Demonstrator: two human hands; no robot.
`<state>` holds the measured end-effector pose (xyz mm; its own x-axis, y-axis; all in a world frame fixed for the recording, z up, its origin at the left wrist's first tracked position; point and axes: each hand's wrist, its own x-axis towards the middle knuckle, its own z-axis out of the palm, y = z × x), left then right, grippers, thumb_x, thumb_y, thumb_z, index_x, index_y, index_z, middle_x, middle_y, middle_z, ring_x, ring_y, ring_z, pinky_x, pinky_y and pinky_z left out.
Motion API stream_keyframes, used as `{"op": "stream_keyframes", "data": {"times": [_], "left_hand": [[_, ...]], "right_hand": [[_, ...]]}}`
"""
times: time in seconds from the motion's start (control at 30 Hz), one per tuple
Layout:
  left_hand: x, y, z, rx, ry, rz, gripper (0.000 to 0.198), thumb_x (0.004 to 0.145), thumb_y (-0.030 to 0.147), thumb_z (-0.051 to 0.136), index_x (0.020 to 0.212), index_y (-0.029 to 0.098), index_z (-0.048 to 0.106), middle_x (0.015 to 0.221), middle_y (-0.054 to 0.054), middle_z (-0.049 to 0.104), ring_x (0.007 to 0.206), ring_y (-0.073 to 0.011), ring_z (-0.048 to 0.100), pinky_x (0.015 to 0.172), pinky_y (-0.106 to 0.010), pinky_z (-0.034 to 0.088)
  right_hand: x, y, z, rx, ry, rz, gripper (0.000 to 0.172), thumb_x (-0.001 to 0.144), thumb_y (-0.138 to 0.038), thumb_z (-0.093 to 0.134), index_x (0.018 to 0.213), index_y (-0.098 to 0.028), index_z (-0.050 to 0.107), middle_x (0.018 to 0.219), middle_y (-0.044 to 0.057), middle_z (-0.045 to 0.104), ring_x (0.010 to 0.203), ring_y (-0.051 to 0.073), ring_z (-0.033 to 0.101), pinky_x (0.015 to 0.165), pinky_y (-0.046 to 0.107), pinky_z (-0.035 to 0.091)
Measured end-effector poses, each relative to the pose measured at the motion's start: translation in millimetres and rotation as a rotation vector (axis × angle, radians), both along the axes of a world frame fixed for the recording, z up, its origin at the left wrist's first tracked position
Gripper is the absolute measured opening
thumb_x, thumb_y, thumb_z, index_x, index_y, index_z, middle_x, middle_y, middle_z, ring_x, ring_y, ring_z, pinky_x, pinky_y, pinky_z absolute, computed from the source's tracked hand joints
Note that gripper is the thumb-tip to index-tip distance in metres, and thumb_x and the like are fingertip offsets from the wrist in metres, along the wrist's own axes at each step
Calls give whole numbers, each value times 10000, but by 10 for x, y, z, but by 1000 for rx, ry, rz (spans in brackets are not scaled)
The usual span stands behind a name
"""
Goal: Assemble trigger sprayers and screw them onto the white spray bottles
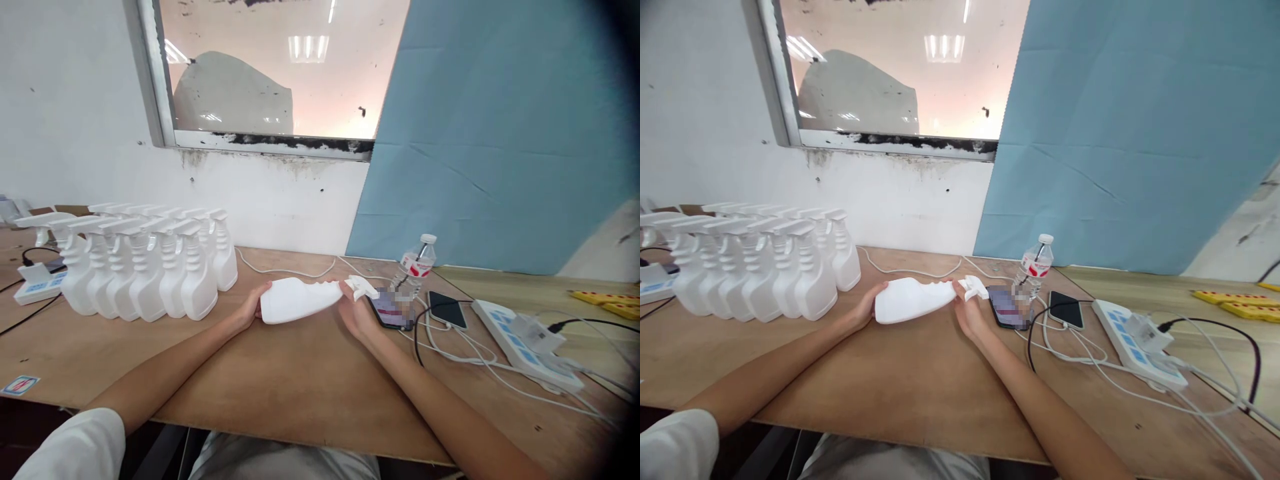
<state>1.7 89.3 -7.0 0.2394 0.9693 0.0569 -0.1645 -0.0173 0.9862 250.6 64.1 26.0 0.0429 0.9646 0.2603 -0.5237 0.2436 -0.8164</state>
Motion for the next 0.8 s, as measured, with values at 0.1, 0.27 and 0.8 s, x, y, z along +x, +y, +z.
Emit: {"op": "stream_keyframes", "data": {"times": [0.1, 0.27, 0.8], "left_hand": [[-20, 38, 45, -73, -125, -35, 440, 824, 511, 533, 945, 109, 663, 717, -81, 685, 629, -200, 628, 583, -278, 458], [-31, 51, 110, -169, -271, -65, 396, 840, 411, 513, 1013, 88, 662, 907, -119, 727, 812, -238, 679, 700, -291, 507], [-59, 0, 237, -521, -165, -364, 403, 816, 481, 533, 969, 119, 621, 470, -31, 562, 327, -139, 458, 277, -169, 216]], "right_hand": [[13, -30, 56, 23, -7, 34, 255, 643, -347, 811, 809, -254, 641, 849, -21, 684, 954, 209, 629, 882, 352, 510], [50, -32, 144, 76, 48, 75, 362, 567, -284, 850, 862, -290, 640, 921, -32, 687, 992, 207, 604, 906, 381, 494], [241, -243, 440, 88, -35, 290, 377, 467, -361, 850, 720, -222, 609, 1070, 88, 655, 1219, 336, 511, 889, 475, 485]]}}
